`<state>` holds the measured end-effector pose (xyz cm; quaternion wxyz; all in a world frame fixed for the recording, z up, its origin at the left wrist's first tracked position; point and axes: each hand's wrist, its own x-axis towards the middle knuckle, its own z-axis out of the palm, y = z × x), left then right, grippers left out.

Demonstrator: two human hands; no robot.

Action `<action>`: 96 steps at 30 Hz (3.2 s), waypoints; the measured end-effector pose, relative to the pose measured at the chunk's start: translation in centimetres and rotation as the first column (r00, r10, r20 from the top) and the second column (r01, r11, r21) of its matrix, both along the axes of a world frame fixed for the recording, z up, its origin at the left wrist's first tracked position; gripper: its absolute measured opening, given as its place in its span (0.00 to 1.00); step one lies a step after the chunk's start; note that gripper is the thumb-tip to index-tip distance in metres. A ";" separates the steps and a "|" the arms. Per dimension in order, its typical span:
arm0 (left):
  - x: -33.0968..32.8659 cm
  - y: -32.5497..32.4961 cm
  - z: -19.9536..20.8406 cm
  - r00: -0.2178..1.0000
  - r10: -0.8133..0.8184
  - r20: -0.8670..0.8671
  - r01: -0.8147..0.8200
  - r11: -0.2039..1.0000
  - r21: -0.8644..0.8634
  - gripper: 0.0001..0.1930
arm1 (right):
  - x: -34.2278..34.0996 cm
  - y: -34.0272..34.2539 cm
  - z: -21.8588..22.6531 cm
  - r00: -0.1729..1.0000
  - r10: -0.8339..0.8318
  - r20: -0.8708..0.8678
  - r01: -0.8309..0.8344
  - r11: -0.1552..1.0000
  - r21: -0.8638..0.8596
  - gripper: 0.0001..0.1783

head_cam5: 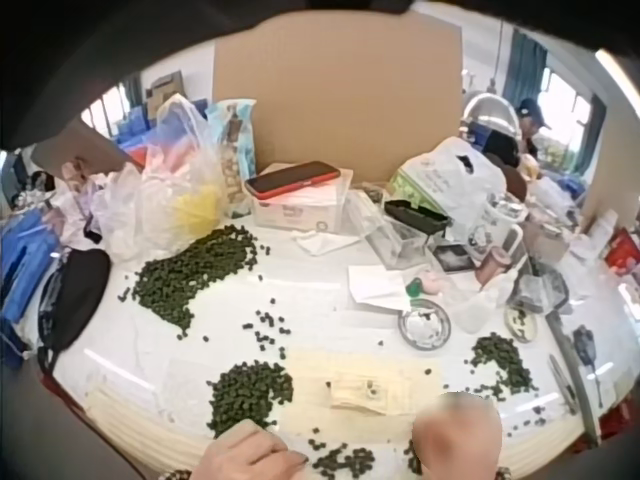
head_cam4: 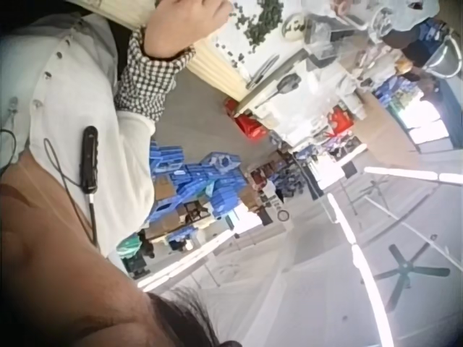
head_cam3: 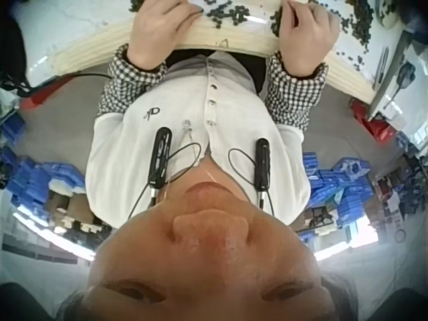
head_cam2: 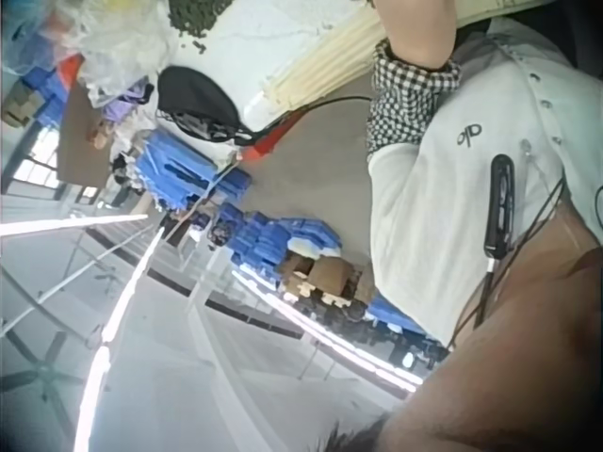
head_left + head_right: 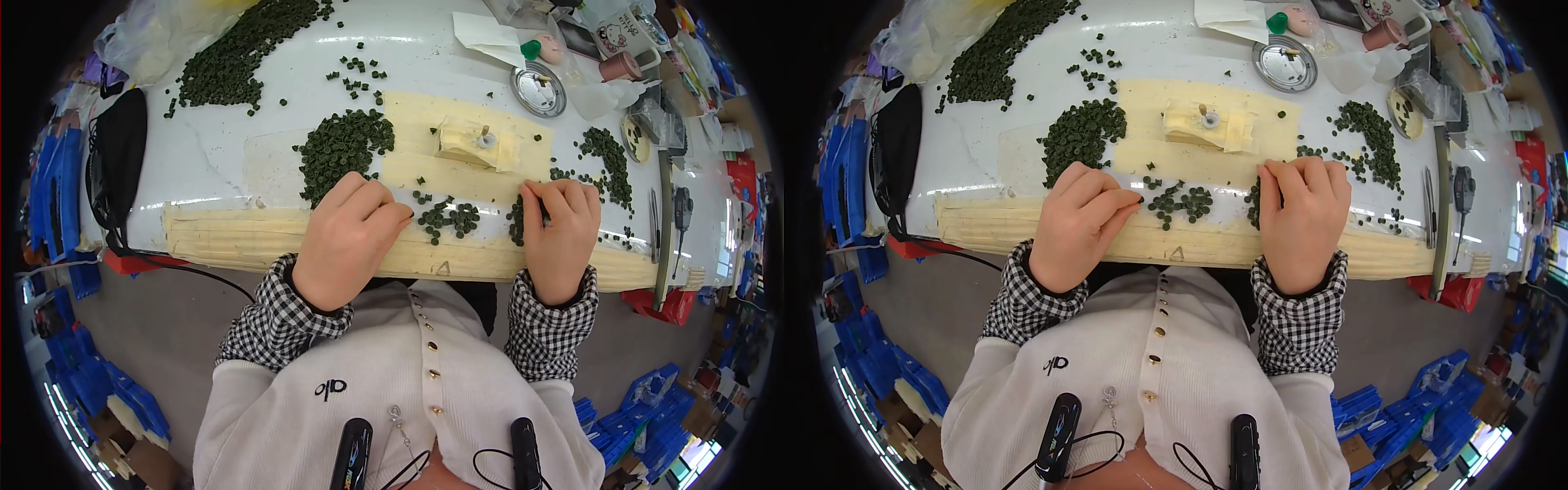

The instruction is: The person is manually assembling small green plastic leaf-shaped components with small black central connectors on a workbench.

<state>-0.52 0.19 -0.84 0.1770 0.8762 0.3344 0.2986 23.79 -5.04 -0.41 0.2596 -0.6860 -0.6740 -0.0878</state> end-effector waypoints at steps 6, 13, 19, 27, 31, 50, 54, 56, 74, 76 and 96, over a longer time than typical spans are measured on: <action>0.6 -0.3 -0.4 0.998 -0.024 0.058 0.026 0.999 -0.035 0.09 | -1.0 -0.1 -0.2 1.000 0.015 -0.011 -0.016 0.999 -0.035 0.06; -1.0 1.8 0.5 0.965 0.261 -0.014 -0.259 0.962 0.083 0.06 | -0.9 0.1 -0.3 1.000 0.028 -0.007 -0.028 0.998 -0.065 0.06; -0.3 1.8 0.4 0.962 0.258 -0.092 -0.253 0.965 0.065 0.06 | -0.8 0.1 -0.3 0.997 0.062 -0.056 -0.067 0.993 -0.095 0.06; -0.2 1.1 1.8 0.945 0.280 0.168 -0.247 0.950 -0.193 0.05 | -2.2 -1.1 0.9 0.745 0.077 -0.663 -0.140 0.989 -0.042 0.04; 0.1 0.1 2.4 0.854 0.253 0.454 0.059 0.821 -0.568 0.06 | -3.3 -1.6 1.5 0.370 0.072 -0.926 -0.267 0.963 -0.032 0.07; 0.8 -0.9 0.7 0.596 0.430 0.678 0.638 0.258 -0.725 0.12 | -4.8 -1.3 1.2 -0.131 0.078 -0.988 -0.419 0.899 0.127 0.07; 1.0 -0.9 1.0 0.607 0.430 0.668 0.637 0.239 -0.733 0.11 | -5.2 -1.2 1.1 -0.010 0.181 -0.983 -0.408 0.897 0.170 0.07; 1.0 -1.0 1.0 0.602 0.429 0.674 0.639 0.247 -0.728 0.11 | -5.3 -1.1 0.8 0.073 0.222 -0.972 -0.405 0.898 0.174 0.08; 1.6 -1.7 0.7 0.592 0.477 0.650 0.608 0.265 -0.748 0.08 | -6.2 -1.0 0.5 0.197 0.270 -0.942 -0.340 0.920 0.193 0.10; 1.8 -1.8 0.7 0.578 0.499 0.645 0.605 0.269 -0.750 0.08 | -6.4 -1.1 0.4 0.224 0.293 -0.929 -0.325 0.922 0.213 0.10; 1.6 -1.5 0.1 0.520 0.410 0.749 0.549 0.511 -0.661 0.09 | -6.7 -1.2 0.3 0.457 0.412 -0.788 -0.362 0.896 0.258 0.16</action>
